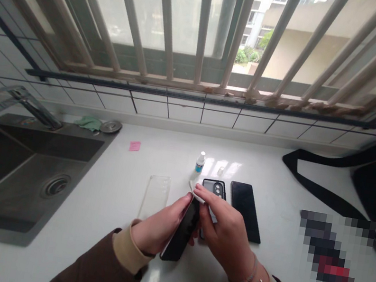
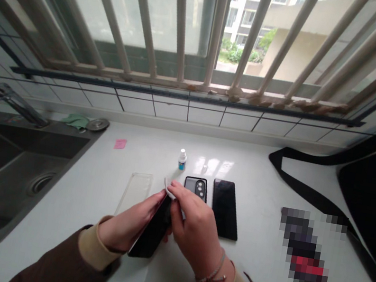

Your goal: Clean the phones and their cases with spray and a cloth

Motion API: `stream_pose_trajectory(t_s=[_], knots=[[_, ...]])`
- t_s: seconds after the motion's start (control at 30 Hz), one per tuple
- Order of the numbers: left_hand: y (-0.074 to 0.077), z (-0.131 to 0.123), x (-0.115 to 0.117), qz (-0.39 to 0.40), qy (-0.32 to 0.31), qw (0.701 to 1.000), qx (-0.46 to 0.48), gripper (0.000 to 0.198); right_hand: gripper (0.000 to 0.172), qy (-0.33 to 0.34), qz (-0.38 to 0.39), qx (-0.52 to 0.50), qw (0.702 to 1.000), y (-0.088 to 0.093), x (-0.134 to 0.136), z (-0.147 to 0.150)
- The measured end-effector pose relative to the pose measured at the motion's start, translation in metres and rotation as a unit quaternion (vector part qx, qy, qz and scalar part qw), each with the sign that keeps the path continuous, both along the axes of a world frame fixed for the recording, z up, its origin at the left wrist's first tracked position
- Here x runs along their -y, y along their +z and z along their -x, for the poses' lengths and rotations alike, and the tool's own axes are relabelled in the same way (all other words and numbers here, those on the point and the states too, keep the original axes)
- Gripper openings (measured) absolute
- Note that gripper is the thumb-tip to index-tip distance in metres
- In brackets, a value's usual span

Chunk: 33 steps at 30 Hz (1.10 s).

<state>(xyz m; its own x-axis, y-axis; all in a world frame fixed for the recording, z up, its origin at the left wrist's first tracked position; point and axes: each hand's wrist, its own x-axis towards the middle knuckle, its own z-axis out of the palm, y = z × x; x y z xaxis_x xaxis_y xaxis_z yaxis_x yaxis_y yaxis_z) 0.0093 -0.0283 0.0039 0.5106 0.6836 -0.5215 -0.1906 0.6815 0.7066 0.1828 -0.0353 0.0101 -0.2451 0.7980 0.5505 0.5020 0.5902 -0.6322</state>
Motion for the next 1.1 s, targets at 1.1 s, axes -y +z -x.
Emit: stream_pose_trajectory(t_s=[1.1], knots=[[0.007, 0.010, -0.027, -0.035, 0.374, 0.913, 0.160, 0.015, 0.055, 0.064, -0.009, -0.090, 0.994, 0.000, 0.007, 0.005]])
